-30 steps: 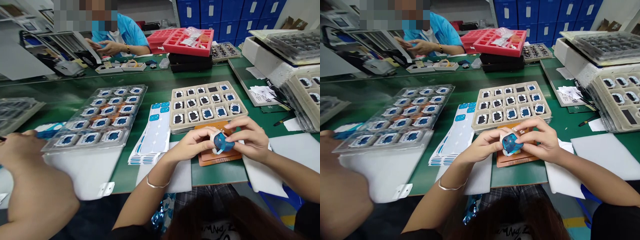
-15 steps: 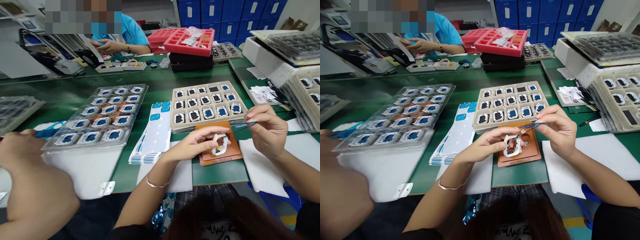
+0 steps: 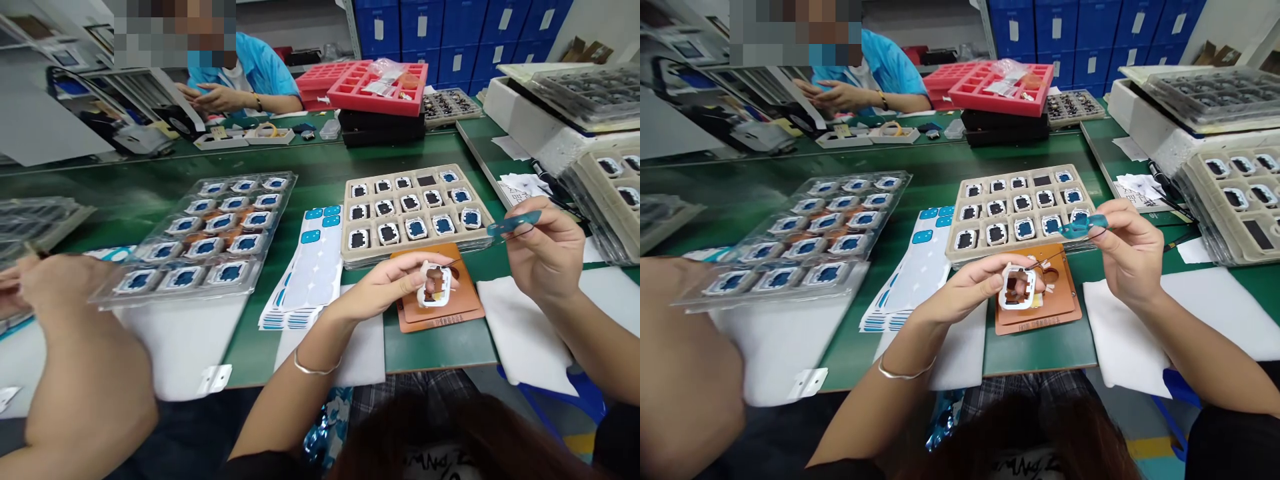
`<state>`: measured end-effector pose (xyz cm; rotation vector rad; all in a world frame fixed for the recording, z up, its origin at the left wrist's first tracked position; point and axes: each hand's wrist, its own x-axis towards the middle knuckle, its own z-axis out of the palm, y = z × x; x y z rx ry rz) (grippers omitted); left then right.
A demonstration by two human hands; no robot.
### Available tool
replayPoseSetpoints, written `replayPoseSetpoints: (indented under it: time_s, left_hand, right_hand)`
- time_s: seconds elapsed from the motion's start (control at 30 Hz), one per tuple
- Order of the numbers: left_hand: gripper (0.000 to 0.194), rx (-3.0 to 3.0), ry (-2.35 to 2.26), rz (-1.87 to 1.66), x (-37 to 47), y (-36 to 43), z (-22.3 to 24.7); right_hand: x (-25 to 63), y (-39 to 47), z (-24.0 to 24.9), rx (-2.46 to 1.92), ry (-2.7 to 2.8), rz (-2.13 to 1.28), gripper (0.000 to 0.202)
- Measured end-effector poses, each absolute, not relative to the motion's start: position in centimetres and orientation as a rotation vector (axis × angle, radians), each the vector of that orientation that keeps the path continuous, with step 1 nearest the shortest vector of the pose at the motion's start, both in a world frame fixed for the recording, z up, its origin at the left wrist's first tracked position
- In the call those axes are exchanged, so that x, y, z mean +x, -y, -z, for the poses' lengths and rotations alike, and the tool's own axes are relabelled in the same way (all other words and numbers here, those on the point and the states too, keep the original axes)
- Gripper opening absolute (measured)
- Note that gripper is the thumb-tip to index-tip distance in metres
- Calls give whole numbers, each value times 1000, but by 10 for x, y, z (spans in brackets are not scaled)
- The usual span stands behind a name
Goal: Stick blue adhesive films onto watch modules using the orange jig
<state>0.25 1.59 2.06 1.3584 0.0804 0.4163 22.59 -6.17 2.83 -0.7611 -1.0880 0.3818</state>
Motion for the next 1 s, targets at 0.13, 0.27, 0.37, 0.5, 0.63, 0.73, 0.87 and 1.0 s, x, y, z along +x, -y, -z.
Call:
replayPoseSetpoints:
  time_s: [0.13, 0.27, 0.37, 0.5, 0.63, 0.73, 0.87, 1.0]
  left_hand:
    - [41, 1353, -74, -404, 3, -16, -21]
    - [43, 1355, -94, -395, 2, -16, -21]
    - [42, 1355, -74, -388, 2, -17, -20]
    - [39, 1327, -65, -387, 3, -16, -20]
    - [40, 1289, -69, -378, 4, -16, -21]
    - [41, 1293, -83, -387, 4, -16, -21]
    - [40, 1290, -76, -379, 4, -17, -20]
    - [42, 1268, -89, -365, 3, -16, -21]
  right_hand:
    - [230, 60, -29, -744, 1042, -398, 10]
    - [236, 59, -31, -723, 1049, -382, 10]
    - [240, 58, -33, -726, 1026, -377, 11]
    - [242, 57, -36, -742, 991, -389, 14]
    - [244, 56, -39, -739, 977, -362, 16]
    - [246, 55, -40, -727, 969, -357, 16]
    - [249, 55, -41, -741, 957, -340, 19]
    - [250, 56, -43, -742, 927, -353, 21]
